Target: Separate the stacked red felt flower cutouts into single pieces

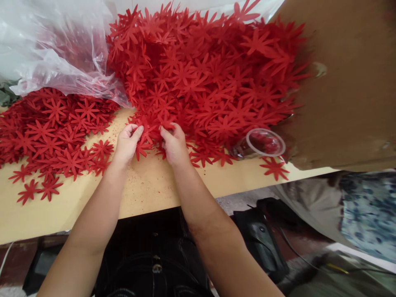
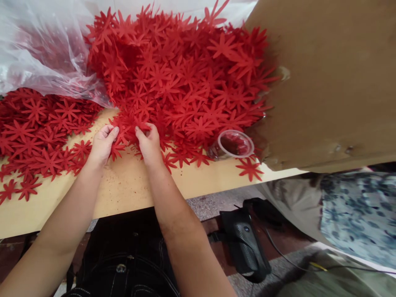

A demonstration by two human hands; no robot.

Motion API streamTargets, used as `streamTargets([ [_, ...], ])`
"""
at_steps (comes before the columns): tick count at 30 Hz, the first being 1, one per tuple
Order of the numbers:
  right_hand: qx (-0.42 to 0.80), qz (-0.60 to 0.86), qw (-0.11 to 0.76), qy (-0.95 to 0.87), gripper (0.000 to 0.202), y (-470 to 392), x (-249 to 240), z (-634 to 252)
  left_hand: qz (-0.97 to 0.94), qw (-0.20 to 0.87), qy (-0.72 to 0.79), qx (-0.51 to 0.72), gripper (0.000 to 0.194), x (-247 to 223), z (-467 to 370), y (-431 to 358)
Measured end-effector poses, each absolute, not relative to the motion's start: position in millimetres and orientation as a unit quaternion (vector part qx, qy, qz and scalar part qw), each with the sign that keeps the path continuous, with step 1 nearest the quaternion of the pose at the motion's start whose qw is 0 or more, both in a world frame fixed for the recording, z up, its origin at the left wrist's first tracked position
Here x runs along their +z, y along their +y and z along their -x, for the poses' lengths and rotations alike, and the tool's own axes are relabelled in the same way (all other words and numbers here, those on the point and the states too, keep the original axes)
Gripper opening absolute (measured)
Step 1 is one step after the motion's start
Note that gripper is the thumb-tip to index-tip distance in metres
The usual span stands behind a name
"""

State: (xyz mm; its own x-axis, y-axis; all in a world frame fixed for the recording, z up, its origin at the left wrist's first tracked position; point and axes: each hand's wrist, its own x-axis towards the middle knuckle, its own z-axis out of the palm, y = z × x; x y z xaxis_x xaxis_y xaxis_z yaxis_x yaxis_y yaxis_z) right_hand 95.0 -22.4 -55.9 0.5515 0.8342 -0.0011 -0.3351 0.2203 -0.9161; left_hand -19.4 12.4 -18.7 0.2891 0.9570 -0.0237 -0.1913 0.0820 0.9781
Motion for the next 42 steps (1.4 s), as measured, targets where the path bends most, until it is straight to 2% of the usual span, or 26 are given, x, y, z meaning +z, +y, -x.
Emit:
streamTargets([
  [9,0.388,0.494,0.733,-0.259,0.033,-27.8,-44.8,-94.2,-0.485,0.603,0.412,0.481,0.015,-21.1,24.3,21.0],
  [16,0.295,0.556,0.743,-0.228,0.046,-28.8,-41.5,-93.2,-0.468,0.568,0.412,0.537,0.013,-20.3,31.4,27.1],
  [20,0.339,0.538,0.734,-0.236,0.041,-27.1,-43.5,-92.5,-0.464,0.553,0.406,0.561,0.014,-20.7,33.3,28.7],
  [29,0.342,0.5,0.718,-0.343,0.077,-29.5,-43.4,-83.3,-0.474,0.574,0.411,0.526,0.011,-17.4,26.9,21.3],
  [32,0.338,0.484,0.719,-0.367,0.083,-34.2,-35.3,-81.2,-0.48,0.602,0.399,0.498,0.01,-16.4,22.2,16.8],
  [34,0.346,0.474,0.708,-0.392,0.075,-36.4,-31.4,-80.5,-0.487,0.622,0.39,0.474,0.01,-15.2,19.5,13.2],
  [39,0.355,0.493,0.667,-0.431,0.033,-36.9,-33.6,-80.1,-0.515,0.619,0.383,0.453,0.018,-12.5,15.8,6.0],
  [42,0.317,0.533,0.652,-0.436,0.03,-38.0,-34.6,-79.6,-0.532,0.604,0.386,0.451,0.024,-12.3,14.4,3.8],
])
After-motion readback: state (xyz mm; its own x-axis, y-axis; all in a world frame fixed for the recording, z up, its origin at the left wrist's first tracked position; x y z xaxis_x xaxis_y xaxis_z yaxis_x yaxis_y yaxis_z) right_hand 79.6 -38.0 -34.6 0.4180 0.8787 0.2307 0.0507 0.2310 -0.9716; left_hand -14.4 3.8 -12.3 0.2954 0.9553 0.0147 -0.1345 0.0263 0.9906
